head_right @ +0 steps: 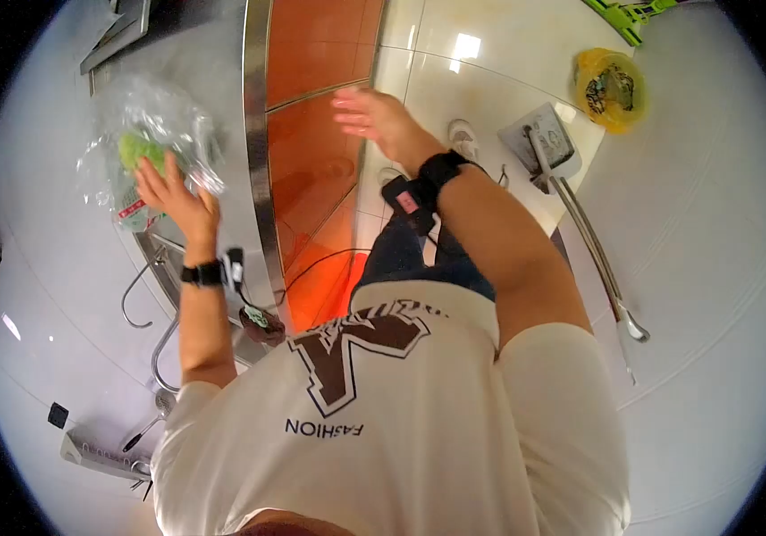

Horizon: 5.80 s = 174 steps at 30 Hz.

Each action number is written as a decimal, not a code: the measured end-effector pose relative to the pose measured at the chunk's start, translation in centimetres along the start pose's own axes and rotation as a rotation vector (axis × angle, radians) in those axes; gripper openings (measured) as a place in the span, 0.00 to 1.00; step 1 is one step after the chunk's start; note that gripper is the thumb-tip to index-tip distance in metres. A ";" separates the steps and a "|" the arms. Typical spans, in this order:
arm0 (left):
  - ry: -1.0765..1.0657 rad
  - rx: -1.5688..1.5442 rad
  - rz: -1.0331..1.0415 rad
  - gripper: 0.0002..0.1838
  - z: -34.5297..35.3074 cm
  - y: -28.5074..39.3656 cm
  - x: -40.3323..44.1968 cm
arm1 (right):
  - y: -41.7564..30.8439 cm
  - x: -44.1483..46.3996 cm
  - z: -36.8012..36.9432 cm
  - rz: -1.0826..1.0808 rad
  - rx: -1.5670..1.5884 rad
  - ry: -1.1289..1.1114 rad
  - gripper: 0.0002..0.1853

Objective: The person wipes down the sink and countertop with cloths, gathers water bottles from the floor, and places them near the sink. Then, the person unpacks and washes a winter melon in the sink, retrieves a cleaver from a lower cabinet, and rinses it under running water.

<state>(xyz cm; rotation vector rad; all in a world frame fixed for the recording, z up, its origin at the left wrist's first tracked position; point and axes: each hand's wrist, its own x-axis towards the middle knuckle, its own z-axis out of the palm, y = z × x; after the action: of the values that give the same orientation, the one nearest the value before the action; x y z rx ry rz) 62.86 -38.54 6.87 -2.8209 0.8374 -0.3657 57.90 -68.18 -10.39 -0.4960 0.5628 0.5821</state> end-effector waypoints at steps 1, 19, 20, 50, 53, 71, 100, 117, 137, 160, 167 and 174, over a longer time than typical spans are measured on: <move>-0.004 0.008 0.003 0.36 0.4 0.9 -1.1 | 0.2 0.7 1.2 -0.001 -0.009 -0.026 0.26; -0.089 -0.373 -0.202 0.33 5.8 1.1 -8.0 | 6.4 9.8 11.4 -0.238 0.374 0.009 0.10; -0.090 -0.372 -0.207 0.33 5.7 1.1 -8.1 | 5.9 9.6 11.2 -0.161 0.385 -0.004 0.09; -0.094 -0.344 -0.217 0.32 6.1 0.9 -8.2 | 2.2 12.5 9.8 -0.339 -0.757 0.138 0.17; -0.100 -0.342 -0.222 0.32 6.1 1.1 -7.9 | 3.9 14.9 8.6 -0.397 -0.622 0.025 0.13; -0.178 -0.310 -0.277 0.35 5.7 1.4 -8.0 | -0.4 19.0 7.9 -0.504 -0.019 0.062 0.20; -0.218 -0.313 -0.321 0.31 5.4 1.2 -7.8 | -14.9 18.0 6.1 -0.497 -0.194 0.100 0.10; -0.276 -0.303 -0.341 0.40 6.0 0.8 -8.8 | -6.6 -0.9 -2.6 -0.377 -0.080 0.369 0.09; -0.407 -0.369 -0.335 0.34 5.8 -0.1 -10.0 | -5.3 0.4 -3.7 -0.564 -0.212 0.351 0.08; -0.697 -1.110 -0.963 0.30 4.3 -3.1 -14.9 | -2.7 -5.2 -6.2 -0.479 -0.202 0.111 0.09; -0.743 -1.141 -0.971 0.25 4.1 -3.8 -15.3 | -0.3 -11.6 -20.9 -0.067 -0.751 0.312 0.16; -0.858 -0.998 -0.688 0.21 3.5 -3.7 -14.6 | -4.4 -9.8 -20.9 0.039 -0.944 0.547 0.12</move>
<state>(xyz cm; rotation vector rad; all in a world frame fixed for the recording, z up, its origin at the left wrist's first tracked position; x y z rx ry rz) 53.89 -27.07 1.71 -3.4201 -0.2661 1.4869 46.51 -87.09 -18.61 -1.5704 0.7996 0.7384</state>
